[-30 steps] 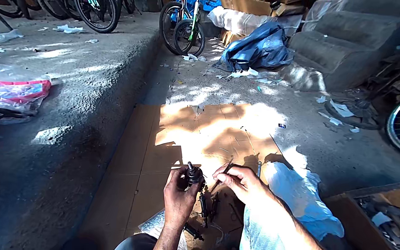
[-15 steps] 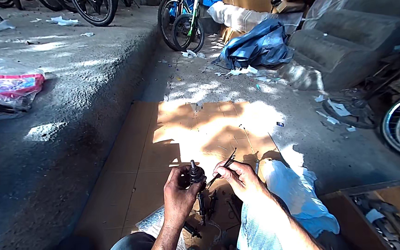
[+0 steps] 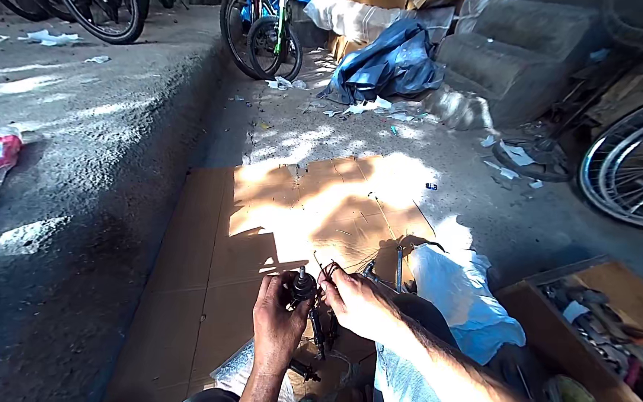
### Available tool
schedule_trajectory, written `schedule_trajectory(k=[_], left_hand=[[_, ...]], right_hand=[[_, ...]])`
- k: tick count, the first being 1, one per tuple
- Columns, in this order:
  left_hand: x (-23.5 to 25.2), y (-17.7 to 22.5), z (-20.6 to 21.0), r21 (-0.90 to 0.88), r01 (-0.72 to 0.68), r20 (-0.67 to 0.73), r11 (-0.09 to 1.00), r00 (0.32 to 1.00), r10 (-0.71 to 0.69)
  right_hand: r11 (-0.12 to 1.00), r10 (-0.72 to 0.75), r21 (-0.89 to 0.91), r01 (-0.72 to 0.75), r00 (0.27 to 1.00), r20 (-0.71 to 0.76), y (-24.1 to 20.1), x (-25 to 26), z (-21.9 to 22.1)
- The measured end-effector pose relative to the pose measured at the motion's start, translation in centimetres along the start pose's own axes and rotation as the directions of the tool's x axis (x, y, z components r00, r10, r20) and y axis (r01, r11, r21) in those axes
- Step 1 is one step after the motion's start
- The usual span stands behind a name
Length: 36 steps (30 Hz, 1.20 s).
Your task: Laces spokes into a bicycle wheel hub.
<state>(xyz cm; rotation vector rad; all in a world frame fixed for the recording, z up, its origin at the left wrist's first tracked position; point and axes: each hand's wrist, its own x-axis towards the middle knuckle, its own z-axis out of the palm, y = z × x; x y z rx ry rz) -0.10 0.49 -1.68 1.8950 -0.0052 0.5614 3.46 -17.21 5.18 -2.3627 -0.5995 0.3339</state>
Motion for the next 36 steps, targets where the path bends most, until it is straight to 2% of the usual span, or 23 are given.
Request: schedule_trajectory(k=[2, 6, 11, 14, 17, 21, 25, 28, 32, 34, 36], left_hand=[[-0.1, -0.1, 0.1, 0.028, -0.006, 0.022, 1.000, 1.000, 0.006], [-0.1, 0.0, 0.4, 0.022, 0.007, 0.024, 1.000, 1.000, -0.008], [-0.4, 0.9, 0.6, -0.121, 0.127, -0.012, 0.985, 0.992, -0.129], [-0.5, 1.3, 0.4, -0.189, 0.133, -0.053, 0.973, 0.988, -0.145], [-0.2, 1.2, 0.1, -0.192, 0.127, -0.052, 0.973, 0.989, -0.139], [-0.2, 0.6, -0.5, -0.120, 0.204, -0.022, 0.972, 0.978, -0.208], [-0.3, 0.6, -0.7, -0.130, 0.252, -0.006, 0.959, 0.967, -0.255], [-0.2, 1.1, -0.8, -0.222, 0.264, -0.040, 0.938, 0.959, -0.280], [-0.2, 1.7, -0.9, -0.325, 0.232, -0.078, 0.917, 0.959, -0.271], [-0.1, 1.6, -1.0, -0.320, 0.223, -0.068, 0.921, 0.964, -0.257], [-0.2, 1.3, -1.1, -0.286, 0.230, -0.056, 0.930, 0.965, -0.256]], right_hand=[[0.998, 0.030, -0.063, -0.028, 0.999, 0.022, -0.2, 0.1, 0.3], [0.996, 0.080, -0.033, -0.079, 0.997, 0.024, -0.1, 0.5, 0.5], [0.998, 0.069, 0.016, -0.068, 0.996, -0.064, 0.0, 0.7, 1.2], [0.998, 0.062, -0.023, -0.064, 0.994, -0.090, 0.3, 0.6, 1.8], [0.998, 0.026, -0.049, -0.029, 0.999, -0.047, 0.4, 0.6, 1.8], [0.999, 0.033, -0.039, -0.032, 0.999, 0.019, 0.8, 0.8, 2.0], [0.997, 0.024, -0.075, -0.021, 0.999, 0.037, 0.5, 0.4, 1.9], [0.997, 0.022, -0.073, -0.024, 0.999, -0.025, 0.6, 0.5, 2.1], [0.998, -0.048, -0.045, 0.040, 0.982, -0.180, 1.0, 0.8, 3.0], [0.996, -0.082, 0.017, 0.086, 0.979, -0.184, 1.2, 1.2, 3.2], [0.995, -0.076, 0.058, 0.083, 0.992, -0.104, 1.3, 1.2, 3.0]])
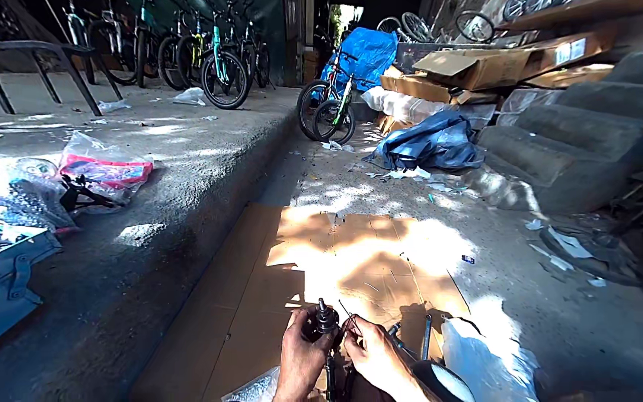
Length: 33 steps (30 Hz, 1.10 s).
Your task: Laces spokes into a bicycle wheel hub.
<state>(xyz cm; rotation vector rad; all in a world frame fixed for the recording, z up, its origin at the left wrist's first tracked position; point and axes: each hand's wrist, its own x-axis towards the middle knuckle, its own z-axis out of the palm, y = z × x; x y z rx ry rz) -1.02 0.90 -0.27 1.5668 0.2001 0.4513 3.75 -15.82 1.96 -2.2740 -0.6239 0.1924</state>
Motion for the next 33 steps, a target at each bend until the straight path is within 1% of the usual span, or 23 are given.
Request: schedule_trajectory(k=[2, 3, 6, 7, 9, 10, 12, 13, 15, 17, 19, 21, 23, 24, 25, 26, 27, 28, 29, 30, 33], left_hand=[[0.0, -0.2, -0.2, 0.026, -0.001, -0.005, 1.000, 1.000, 0.001], [0.0, -0.2, -0.2, 0.030, -0.005, -0.014, 1.000, 1.000, 0.006], [0.0, 0.2, -0.4, 0.019, -0.055, -0.030, 0.998, 0.998, 0.056], [0.0, 0.4, -0.4, 0.010, -0.073, -0.037, 0.997, 0.997, 0.073], [-0.1, 0.7, -0.3, -0.024, -0.102, -0.058, 0.994, 0.993, 0.101], [-0.2, 0.8, -0.3, -0.043, -0.104, -0.068, 0.994, 0.993, 0.101], [-0.1, 0.9, -0.4, -0.069, -0.092, -0.088, 0.993, 0.992, 0.086], [-0.1, 0.9, -0.4, -0.079, -0.084, -0.096, 0.993, 0.992, 0.077], [0.0, 1.0, -0.5, -0.094, -0.075, -0.107, 0.993, 0.992, 0.065], [0.1, 1.1, -0.6, -0.096, -0.084, -0.118, 0.992, 0.990, 0.072], [0.1, 1.1, -0.6, -0.083, -0.096, -0.121, 0.992, 0.989, 0.086], [0.0, 0.9, -0.4, -0.089, -0.119, -0.102, 0.989, 0.989, 0.110], [-0.1, 0.6, -0.3, -0.077, -0.135, -0.078, 0.988, 0.989, 0.129], [-0.2, 0.5, -0.2, -0.064, -0.144, -0.062, 0.987, 0.988, 0.140], [-0.2, 0.4, -0.2, -0.047, -0.159, -0.046, 0.986, 0.987, 0.157], [-0.3, 0.2, -0.1, -0.031, -0.175, -0.029, 0.984, 0.984, 0.174], [-0.3, 0.1, -0.1, -0.022, -0.195, -0.013, 0.981, 0.981, 0.195], [-0.4, 0.0, -0.1, -0.018, -0.216, 0.001, 0.976, 0.976, 0.216], [-0.4, 0.0, -0.1, -0.013, -0.237, 0.013, 0.971, 0.971, 0.237], [-0.4, -0.1, -0.1, -0.007, -0.246, 0.025, 0.969, 0.969, 0.247], [-0.4, -0.1, -0.2, -0.015, -0.233, 0.047, 0.972, 0.971, 0.233]], right_hand=[[0.999, 0.034, -0.004, -0.033, 0.995, 0.089, -0.1, -0.1, -0.3], [0.999, 0.032, -0.002, -0.032, 0.996, 0.084, -0.2, -0.2, -0.4], [0.999, 0.032, -0.001, -0.032, 0.999, 0.007, -1.0, -0.3, -1.6], [0.998, 0.050, -0.030, -0.049, 0.999, 0.022, -1.3, -0.3, -2.3], [0.993, 0.060, -0.107, -0.046, 0.989, 0.133, -1.7, -0.4, -3.5], [0.993, 0.033, -0.122, -0.007, 0.976, 0.214, -1.6, -0.4, -4.0], [0.997, -0.032, -0.052, 0.054, 0.936, 0.350, -1.3, -0.4, -4.3], [0.999, -0.037, 0.012, 0.036, 0.922, 0.386, -1.1, -0.4, -4.2], [0.984, -0.030, 0.170, -0.046, 0.907, 0.421, -0.9, -0.6, -4.2], [0.927, -0.024, 0.357, -0.112, 0.934, 0.355, -1.1, -0.8, -4.3], [0.808, -0.064, 0.584, -0.084, 0.971, 0.229, -1.5, -0.6, -4.5], [0.715, -0.051, 0.697, -0.060, 0.989, 0.138, -2.2, -0.1, -5.1], [0.663, -0.042, 0.747, -0.048, 0.994, 0.101, -2.9, 0.3, -5.5], [0.666, -0.039, 0.745, -0.037, 0.996, 0.085, -3.3, 0.5, -5.5], [0.702, -0.051, 0.712, -0.011, 0.997, 0.066, -3.6, 0.6, -5.6], [0.767, -0.084, 0.640, 0.046, 0.996, 0.029, -3.7, 0.8, -5.5], [0.841, -0.134, 0.527, 0.124, 0.991, -0.020, -3.7, 1.0, -5.5], [0.891, -0.184, 0.409, 0.196, 0.981, -0.068, -3.6, 1.2, -5.5], [0.912, -0.221, 0.331, 0.242, 0.970, -0.102, -3.6, 1.3, -5.6], [0.917, -0.239, 0.296, 0.268, 0.962, -0.130, -3.7, 1.3, -5.7], [0.927, -0.200, 0.272, 0.256, 0.955, -0.218, -3.7, 1.3, -5.4]])
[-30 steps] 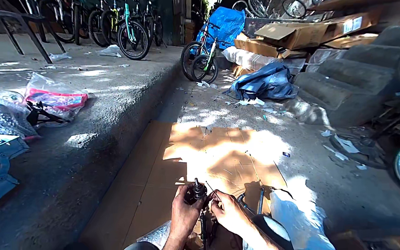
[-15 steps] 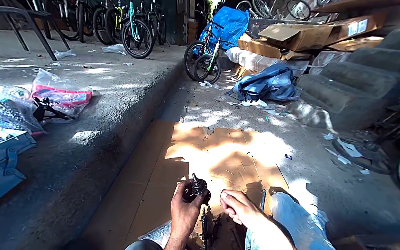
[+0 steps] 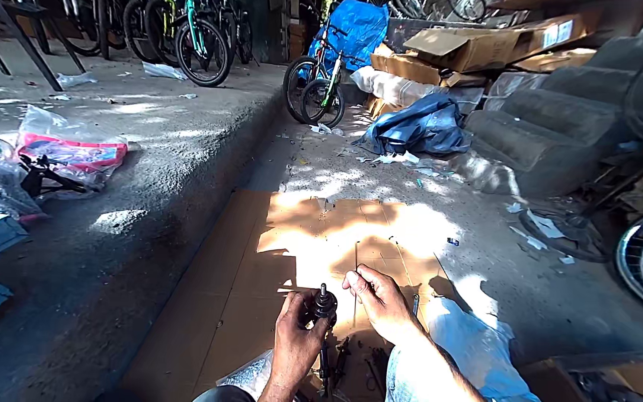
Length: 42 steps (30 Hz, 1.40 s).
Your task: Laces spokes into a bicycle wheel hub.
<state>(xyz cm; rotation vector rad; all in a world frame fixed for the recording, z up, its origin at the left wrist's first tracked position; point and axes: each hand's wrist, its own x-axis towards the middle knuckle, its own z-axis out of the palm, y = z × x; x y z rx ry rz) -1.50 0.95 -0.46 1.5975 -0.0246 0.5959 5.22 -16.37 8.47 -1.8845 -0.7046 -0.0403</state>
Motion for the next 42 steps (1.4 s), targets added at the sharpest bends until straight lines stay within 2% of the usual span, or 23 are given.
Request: schedule_trajectory(k=[3, 10, 16, 21, 29, 32, 35, 38, 40, 42], left_hand=[[0.0, 0.0, 0.1, -0.022, 0.023, 0.005, 0.999, 1.000, -0.023], [0.0, -0.1, 0.2, -0.018, 0.023, 0.033, 1.000, 0.999, -0.023], [0.0, 0.1, 0.0, -0.051, 0.020, 0.030, 0.999, 0.999, -0.019], [-0.1, 0.2, 0.3, -0.068, 0.010, 0.054, 0.998, 0.999, -0.006], [-0.1, -0.1, 0.5, -0.042, 0.003, 0.062, 0.999, 0.998, 0.000], [-0.1, -0.1, 0.4, -0.020, 0.012, 0.063, 1.000, 0.998, -0.011], [-0.3, -0.4, 0.4, 0.002, 0.027, 0.082, 1.000, 0.996, -0.027], [-0.3, -0.5, 0.5, 0.008, 0.057, 0.091, 0.998, 0.994, -0.057], [-0.2, -0.5, 0.4, 0.020, 0.061, 0.092, 0.998, 0.994, -0.062], [-0.1, -0.5, 0.2, 0.006, 0.085, 0.094, 0.996, 0.992, -0.085]], right_hand=[[1.000, -0.003, -0.016, 0.002, 0.998, -0.057, 0.3, -0.3, 0.3], [0.990, -0.037, -0.140, 0.029, 0.998, -0.058, 1.5, -0.7, 1.1], [0.993, -0.085, -0.092, 0.078, 0.994, -0.075, 0.8, -0.8, 0.3], [0.992, -0.091, -0.094, 0.089, 0.995, -0.026, 1.0, -1.0, 0.4], [0.973, -0.117, -0.195, 0.122, 0.992, 0.038, 0.9, -1.4, 0.0], [0.942, -0.133, -0.304, 0.146, 0.989, 0.061, 0.7, -1.3, 0.4], [0.827, -0.153, -0.528, 0.194, 0.981, 0.122, -0.3, -0.8, 0.7], [0.759, -0.050, -0.623, 0.187, 0.972, 0.231, -1.1, -0.3, 0.7], [0.786, 0.009, -0.598, 0.156, 0.965, 0.262, -1.2, -0.3, 0.5], [0.820, -0.011, -0.556, 0.136, 0.975, 0.222, -0.5, -0.6, 0.5]])
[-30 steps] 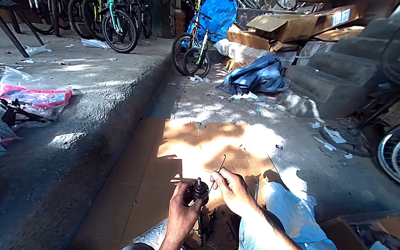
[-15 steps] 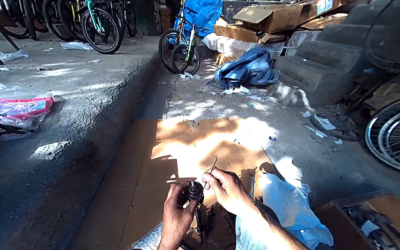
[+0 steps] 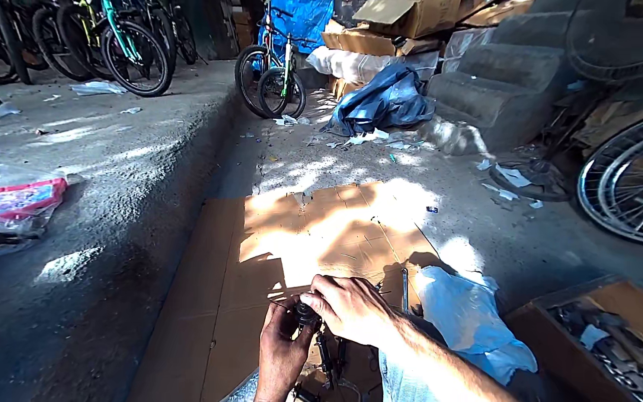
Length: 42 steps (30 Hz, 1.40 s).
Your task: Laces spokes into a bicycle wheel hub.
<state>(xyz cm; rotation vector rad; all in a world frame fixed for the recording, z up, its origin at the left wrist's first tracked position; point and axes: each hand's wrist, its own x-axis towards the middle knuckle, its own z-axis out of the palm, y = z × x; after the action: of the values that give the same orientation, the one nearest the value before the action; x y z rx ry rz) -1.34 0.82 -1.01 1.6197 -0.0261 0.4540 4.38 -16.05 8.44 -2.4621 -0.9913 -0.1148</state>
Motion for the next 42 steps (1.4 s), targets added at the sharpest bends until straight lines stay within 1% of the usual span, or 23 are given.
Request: schedule_trajectory(k=[2, 4, 8, 10, 11, 12, 13, 14, 15, 16, 17, 18, 19, 20, 23, 25, 26, 28, 31, 33, 36, 39, 42], left_hand=[[0.0, 0.0, 0.0, 0.009, 0.005, 0.013, 1.000, 1.000, -0.005], [0.0, -0.1, 0.1, 0.024, -0.004, 0.021, 1.000, 1.000, 0.004], [0.1, 0.1, 0.2, 0.043, 0.008, 0.011, 0.999, 1.000, -0.008], [0.2, 0.3, 0.1, 0.041, 0.006, 0.003, 0.999, 1.000, -0.006], [0.3, 0.4, 0.0, 0.031, 0.008, 0.005, 0.999, 1.000, -0.008], [0.3, 0.4, -0.1, 0.019, 0.011, 0.009, 1.000, 1.000, -0.011], [0.3, 0.4, -0.2, 0.006, 0.015, 0.017, 1.000, 1.000, -0.015], [0.3, 0.5, -0.3, -0.013, 0.018, 0.029, 1.000, 0.999, -0.017], [0.3, 0.6, -0.4, -0.027, 0.023, 0.041, 0.999, 0.999, -0.022], [0.3, 0.8, -0.4, -0.040, 0.027, 0.049, 0.999, 0.999, -0.025], [0.2, 0.8, -0.4, -0.058, 0.027, 0.056, 0.998, 0.998, -0.024], [0.1, 0.9, -0.3, -0.076, 0.028, 0.065, 0.997, 0.998, -0.023], [0.1, 0.9, -0.3, -0.086, 0.027, 0.076, 0.996, 0.997, -0.021], [0.2, 0.9, -0.3, -0.093, 0.021, 0.090, 0.995, 0.996, -0.013], [-0.2, 0.8, 0.0, -0.087, 0.018, 0.116, 0.996, 0.993, -0.007], [-0.2, 1.1, -0.1, -0.074, 0.007, 0.156, 0.997, 0.988, 0.005], [-0.2, 1.3, -0.3, -0.076, 0.000, 0.170, 0.997, 0.985, 0.013], [-0.3, 1.8, -0.7, -0.077, -0.015, 0.178, 0.997, 0.984, 0.028], [-0.3, 1.9, -1.2, -0.100, -0.041, 0.181, 0.994, 0.982, 0.058], [-0.1, 1.7, -1.5, -0.135, -0.049, 0.192, 0.990, 0.978, 0.075], [0.1, 1.6, -1.8, -0.191, -0.022, 0.235, 0.981, 0.970, 0.067], [0.0, 1.7, -2.1, -0.201, 0.018, 0.271, 0.979, 0.962, 0.038], [-0.2, 1.7, -2.0, -0.183, 0.037, 0.256, 0.982, 0.967, 0.011]], right_hand=[[0.997, 0.029, 0.070, -0.023, 0.996, -0.081, 0.6, -0.3, 0.6], [0.991, 0.082, 0.110, -0.070, 0.991, -0.105, 1.3, -0.4, 0.7], [0.938, 0.267, 0.254, -0.238, 0.960, -0.086, 2.6, 0.0, 0.4], [0.924, 0.310, 0.254, -0.285, 0.949, -0.063, 2.1, -0.2, -1.0], [0.943, 0.280, 0.214, -0.254, 0.955, -0.102, 1.4, -0.5, -1.9], [0.973, 0.203, 0.152, -0.175, 0.959, -0.199, 0.6, -1.0, -2.7], [0.994, 0.092, 0.087, -0.069, 0.949, -0.301, -0.2, -1.5, -3.5], [0.998, -0.022, 0.046, 0.041, 0.933, -0.360, -0.6, -1.9, -4.3], [0.994, -0.085, 0.038, 0.105, 0.935, -0.343, -0.6, -2.2, -4.8], [0.995, -0.071, 0.045, 0.084, 0.967, -0.246, 0.0, -2.2, -4.8], [0.999, 0.012, 0.044, -0.009, 0.998, -0.062, 1.0, -2.0, -4.5], [0.993, 0.109, 0.018, -0.113, 0.983, 0.148, 2.0, -1.7, -4.1], [0.986, 0.165, -0.011, -0.168, 0.952, 0.259, 2.8, -1.5, -3.2], [0.983, 0.173, 0.008, -0.184, 0.941, 0.291, 3.0, -1.6, -2.4], [0.988, 0.082, 0.105, -0.115, 0.957, 0.280, 1.8, -2.4, -0.7], [0.983, 0.054, 0.149, -0.103, 0.951, 0.303, 1.5, -2.0, 0.0], [0.974, 0.036, 0.199, -0.108, 0.941, 0.337, 1.8, -1.6, 0.0], [0.949, -0.048, 0.305, -0.077, 0.923, 0.382, 2.7, -0.9, 0.0], [0.923, -0.128, 0.383, -0.025, 0.921, 0.368, 3.6, -0.6, 0.3], [0.934, -0.123, 0.357, -0.004, 0.936, 0.330, 3.7, -0.7, 1.0], [0.962, -0.068, 0.273, -0.006, 0.963, 0.262, 3.1, -1.2, 1.6], [0.970, -0.065, 0.240, 0.021, 0.983, 0.174, 2.8, -1.8, 2.0], [0.977, -0.052, 0.211, 0.024, 0.990, 0.128, 3.2, -2.4, 2.7]])
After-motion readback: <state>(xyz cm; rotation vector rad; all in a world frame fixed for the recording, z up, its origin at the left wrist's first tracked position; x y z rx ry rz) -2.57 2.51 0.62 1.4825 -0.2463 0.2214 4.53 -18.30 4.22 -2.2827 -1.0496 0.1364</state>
